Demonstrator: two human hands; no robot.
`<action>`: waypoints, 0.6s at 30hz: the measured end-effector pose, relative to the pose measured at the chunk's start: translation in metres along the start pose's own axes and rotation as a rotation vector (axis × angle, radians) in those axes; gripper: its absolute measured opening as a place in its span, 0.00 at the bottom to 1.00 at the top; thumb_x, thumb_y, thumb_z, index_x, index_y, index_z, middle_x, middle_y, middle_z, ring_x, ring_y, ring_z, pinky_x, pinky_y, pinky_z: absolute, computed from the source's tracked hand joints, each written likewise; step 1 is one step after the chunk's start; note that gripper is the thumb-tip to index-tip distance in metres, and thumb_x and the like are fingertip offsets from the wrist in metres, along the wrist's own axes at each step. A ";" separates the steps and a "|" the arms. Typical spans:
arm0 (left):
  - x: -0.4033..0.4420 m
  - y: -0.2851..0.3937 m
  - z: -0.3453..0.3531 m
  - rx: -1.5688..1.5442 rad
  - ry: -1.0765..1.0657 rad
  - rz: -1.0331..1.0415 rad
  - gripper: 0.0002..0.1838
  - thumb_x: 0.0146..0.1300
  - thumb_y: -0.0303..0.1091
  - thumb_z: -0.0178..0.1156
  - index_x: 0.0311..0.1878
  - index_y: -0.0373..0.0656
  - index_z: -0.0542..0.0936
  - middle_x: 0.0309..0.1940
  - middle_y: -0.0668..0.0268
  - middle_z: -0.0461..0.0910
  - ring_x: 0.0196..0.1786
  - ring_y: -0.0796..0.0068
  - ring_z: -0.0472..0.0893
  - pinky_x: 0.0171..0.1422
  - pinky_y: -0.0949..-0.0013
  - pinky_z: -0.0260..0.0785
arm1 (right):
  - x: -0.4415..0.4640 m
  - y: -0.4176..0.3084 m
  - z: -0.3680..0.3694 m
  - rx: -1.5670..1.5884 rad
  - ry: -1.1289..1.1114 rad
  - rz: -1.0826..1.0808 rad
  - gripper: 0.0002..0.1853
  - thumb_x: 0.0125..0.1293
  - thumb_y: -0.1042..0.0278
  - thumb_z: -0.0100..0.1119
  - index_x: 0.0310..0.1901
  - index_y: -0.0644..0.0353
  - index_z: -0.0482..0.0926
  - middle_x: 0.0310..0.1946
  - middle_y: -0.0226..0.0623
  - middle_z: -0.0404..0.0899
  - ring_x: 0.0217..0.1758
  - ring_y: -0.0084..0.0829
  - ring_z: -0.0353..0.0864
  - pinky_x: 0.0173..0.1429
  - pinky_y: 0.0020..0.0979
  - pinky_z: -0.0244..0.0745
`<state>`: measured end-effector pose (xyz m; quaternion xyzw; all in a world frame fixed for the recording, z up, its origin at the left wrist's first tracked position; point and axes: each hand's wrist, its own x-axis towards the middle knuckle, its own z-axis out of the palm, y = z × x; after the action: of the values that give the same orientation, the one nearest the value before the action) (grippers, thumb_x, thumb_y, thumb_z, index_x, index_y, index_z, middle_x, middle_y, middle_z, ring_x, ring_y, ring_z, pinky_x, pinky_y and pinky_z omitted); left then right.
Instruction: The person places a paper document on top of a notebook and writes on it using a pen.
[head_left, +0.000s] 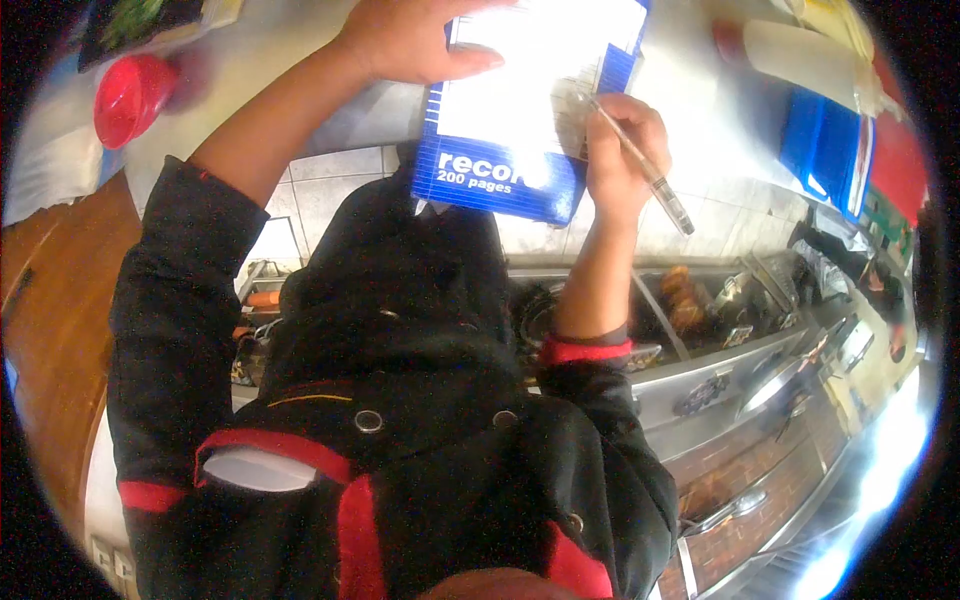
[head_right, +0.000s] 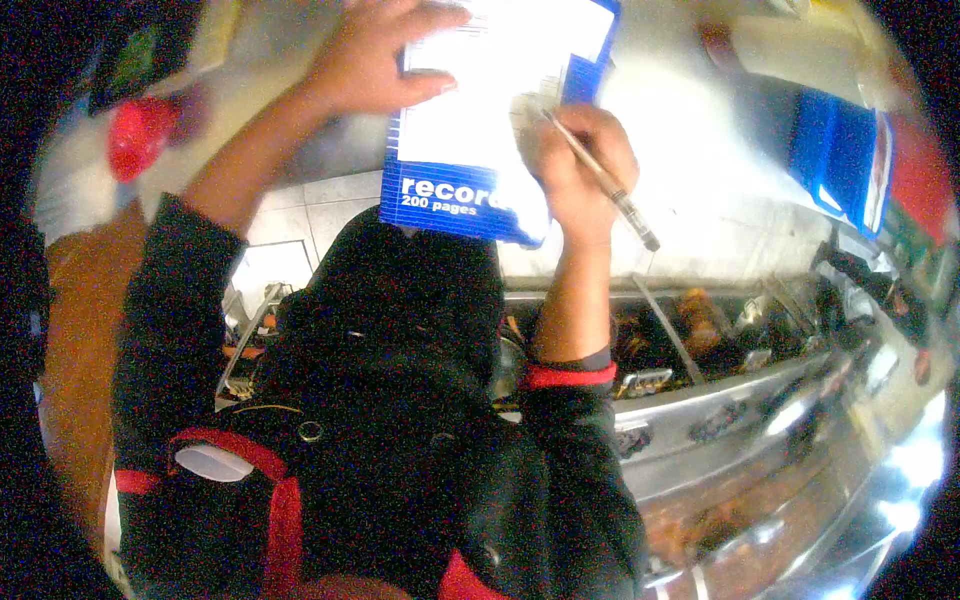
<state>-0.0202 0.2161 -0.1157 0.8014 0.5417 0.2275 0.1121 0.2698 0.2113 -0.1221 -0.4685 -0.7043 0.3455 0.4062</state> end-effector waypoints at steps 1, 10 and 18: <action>0.000 -0.001 0.000 -0.008 0.003 0.003 0.35 0.47 0.51 0.75 0.60 0.49 0.81 0.71 0.57 0.71 0.76 0.50 0.63 0.75 0.45 0.55 | 0.000 0.001 -0.001 -0.002 0.002 -0.001 0.06 0.65 0.75 0.66 0.42 0.65 0.84 0.33 0.34 0.84 0.32 0.20 0.79 0.37 0.24 0.75; 0.005 0.004 0.001 -0.004 0.006 0.007 0.35 0.46 0.51 0.75 0.59 0.49 0.81 0.70 0.56 0.71 0.76 0.49 0.64 0.76 0.45 0.55 | -0.008 0.004 0.000 0.025 0.046 0.115 0.05 0.59 0.70 0.68 0.32 0.62 0.82 0.27 0.39 0.83 0.30 0.31 0.82 0.37 0.32 0.78; 0.006 0.005 0.001 0.007 0.007 0.004 0.35 0.46 0.51 0.75 0.59 0.49 0.81 0.70 0.56 0.71 0.77 0.49 0.63 0.76 0.45 0.54 | -0.008 0.005 0.003 0.050 0.025 0.143 0.04 0.63 0.73 0.69 0.34 0.64 0.85 0.28 0.32 0.84 0.32 0.22 0.79 0.39 0.27 0.75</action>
<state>-0.0143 0.2195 -0.1131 0.8021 0.5413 0.2286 0.1072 0.2705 0.2047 -0.1299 -0.5114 -0.6552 0.3854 0.4008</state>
